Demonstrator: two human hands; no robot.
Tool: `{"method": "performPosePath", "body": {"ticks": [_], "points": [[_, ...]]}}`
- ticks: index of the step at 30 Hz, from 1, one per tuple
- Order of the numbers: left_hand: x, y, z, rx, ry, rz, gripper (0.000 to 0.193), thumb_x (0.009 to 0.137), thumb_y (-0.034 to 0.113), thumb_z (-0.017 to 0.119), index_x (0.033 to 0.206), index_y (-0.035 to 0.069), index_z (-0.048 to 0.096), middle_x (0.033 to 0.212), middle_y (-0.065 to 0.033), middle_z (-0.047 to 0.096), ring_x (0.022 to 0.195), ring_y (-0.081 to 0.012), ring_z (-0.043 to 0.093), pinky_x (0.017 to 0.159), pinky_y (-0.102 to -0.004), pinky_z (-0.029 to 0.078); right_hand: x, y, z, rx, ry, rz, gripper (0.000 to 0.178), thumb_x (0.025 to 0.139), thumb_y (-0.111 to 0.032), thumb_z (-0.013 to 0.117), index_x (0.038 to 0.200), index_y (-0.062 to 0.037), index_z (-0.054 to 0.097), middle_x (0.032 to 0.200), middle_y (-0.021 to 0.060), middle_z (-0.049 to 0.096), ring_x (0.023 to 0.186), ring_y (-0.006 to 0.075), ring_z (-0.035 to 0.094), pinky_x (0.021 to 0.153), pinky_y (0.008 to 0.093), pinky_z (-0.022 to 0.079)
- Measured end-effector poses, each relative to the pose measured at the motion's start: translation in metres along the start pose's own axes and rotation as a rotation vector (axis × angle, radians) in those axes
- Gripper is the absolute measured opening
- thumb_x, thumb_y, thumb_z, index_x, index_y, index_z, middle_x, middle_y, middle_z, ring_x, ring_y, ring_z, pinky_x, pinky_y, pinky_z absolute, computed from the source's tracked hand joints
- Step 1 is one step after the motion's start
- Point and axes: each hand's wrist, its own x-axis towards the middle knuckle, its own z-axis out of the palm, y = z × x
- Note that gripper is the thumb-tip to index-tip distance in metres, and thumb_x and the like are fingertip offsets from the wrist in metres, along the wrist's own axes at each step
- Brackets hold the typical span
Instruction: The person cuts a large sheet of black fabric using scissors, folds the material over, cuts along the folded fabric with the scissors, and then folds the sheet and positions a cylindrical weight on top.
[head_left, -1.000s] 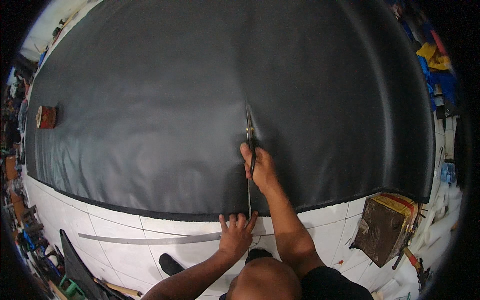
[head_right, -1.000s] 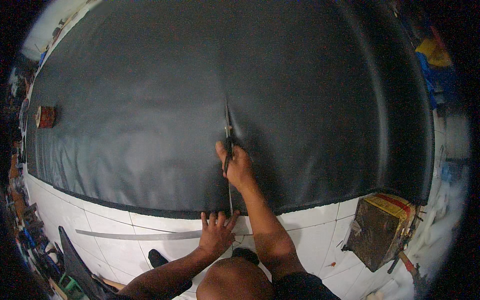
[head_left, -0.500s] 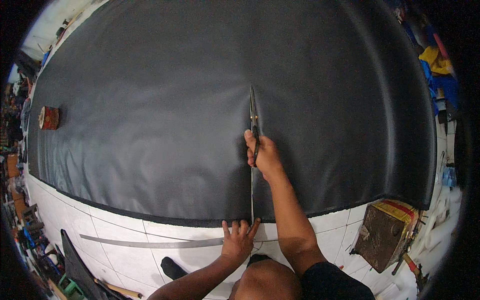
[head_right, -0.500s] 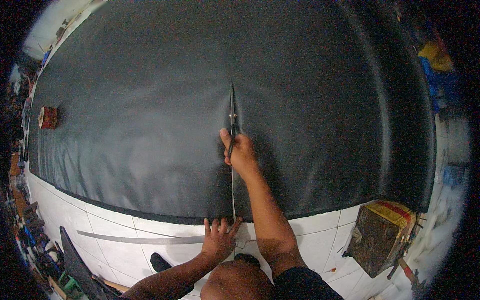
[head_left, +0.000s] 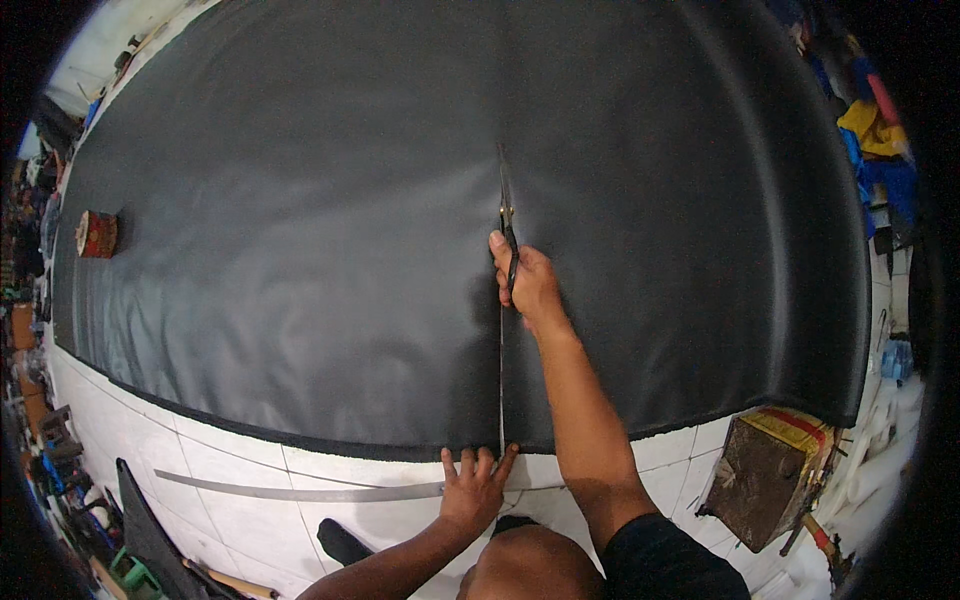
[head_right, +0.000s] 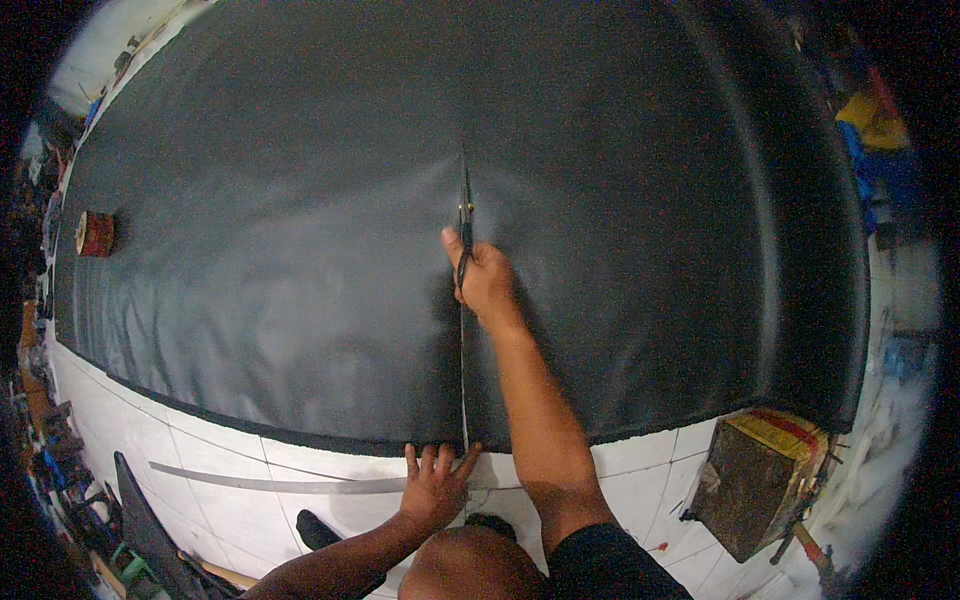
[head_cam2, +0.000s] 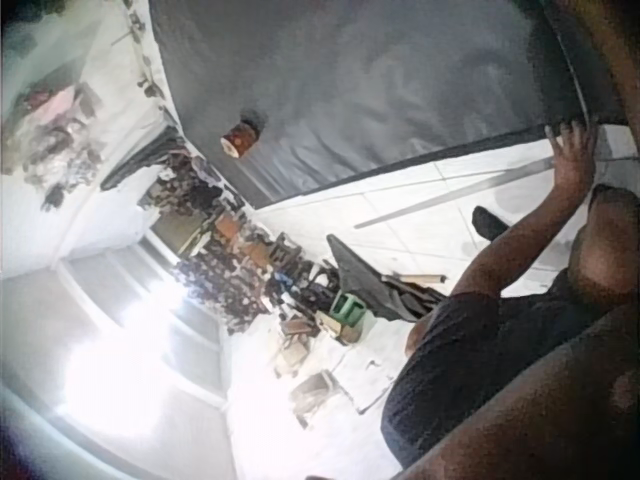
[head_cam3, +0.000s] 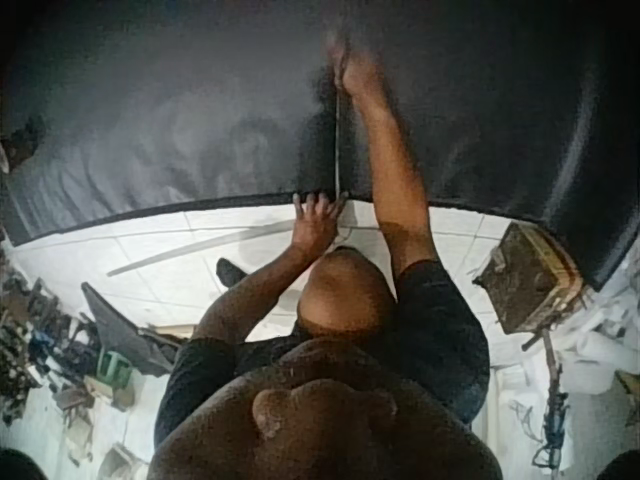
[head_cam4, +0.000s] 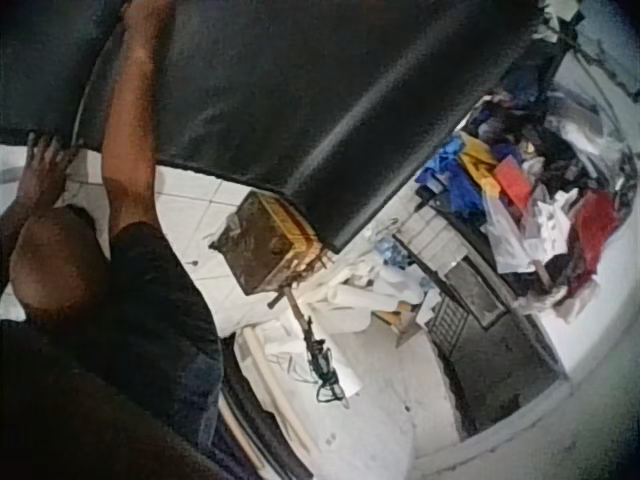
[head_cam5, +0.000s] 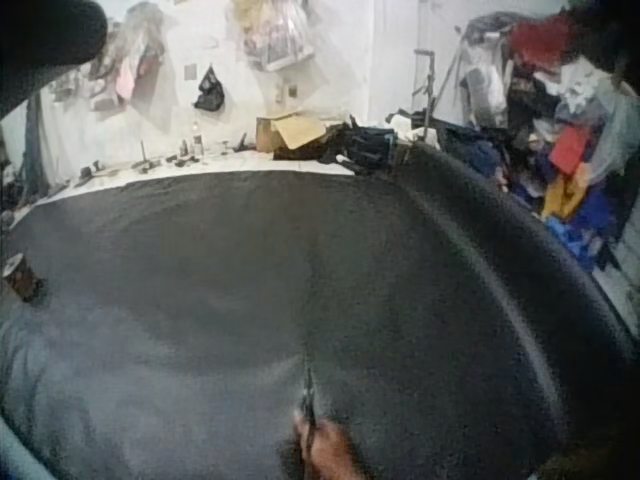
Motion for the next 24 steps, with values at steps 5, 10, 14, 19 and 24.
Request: {"method": "performPosePath", "body": {"ticks": [5,10,14,19,24], "points": [[0.0,0.0,-0.001,-0.009,0.012,0.01,0.077,0.085,0.032,0.062,0.153,0.023,0.026,0.125,-0.0215,0.043,0.12,-0.042,0.041,0.105,-0.0713,0.02,-0.006,-0.005,0.001,0.019,-0.004,-0.02,0.053,0.089,-0.059,0.061,0.079,-0.0078,0.054,0.062,0.0003,0.05,0.052,0.0104,0.049,0.05,0.0258,0.042],[-0.001,-0.002,0.004,0.024,0.043,-0.008,0.08,0.084,0.033,0.064,0.153,0.025,0.026,0.125,-0.0214,0.043,0.12,-0.0423,0.042,0.105,-0.0713,0.02,-0.034,-0.002,-0.017,-0.007,-0.13,0.105,0.055,0.086,-0.063,0.061,0.085,-0.0084,0.054,0.063,0.0004,0.05,0.055,0.0108,0.05,0.052,0.0267,0.043],[-0.003,-0.001,0.0,0.014,0.021,0.011,0.082,0.082,0.032,0.065,0.153,0.024,0.024,0.125,-0.0216,0.043,0.119,-0.0418,0.042,0.104,-0.0712,0.021,-0.039,0.013,-0.024,-0.086,-0.12,0.126,0.053,0.088,-0.061,0.061,0.083,-0.0088,0.054,0.062,-0.0002,0.049,0.054,0.0109,0.048,0.051,0.0269,0.042],[-0.001,-0.001,0.002,0.0,0.081,0.009,0.085,0.08,0.031,0.066,0.153,0.023,0.024,0.125,-0.0211,0.044,0.118,-0.0407,0.042,0.104,-0.0716,0.022,-0.034,0.008,-0.026,-0.126,-0.057,0.092,0.051,0.088,-0.059,0.061,0.081,-0.0089,0.053,0.063,-0.0001,0.049,0.055,0.0109,0.048,0.051,0.0271,0.042],[0.0,-0.001,-0.007,-0.031,0.003,0.001,0.076,0.085,0.025,0.062,0.152,0.019,0.028,0.126,-0.0178,0.042,0.119,-0.036,0.041,0.104,-0.07,0.022,-0.033,0.014,-0.028,-0.107,-0.084,0.074,0.05,0.089,-0.057,0.062,0.079,-0.0084,0.054,0.059,0.0008,0.049,0.051,0.0109,0.048,0.049,0.0269,0.04]]}}
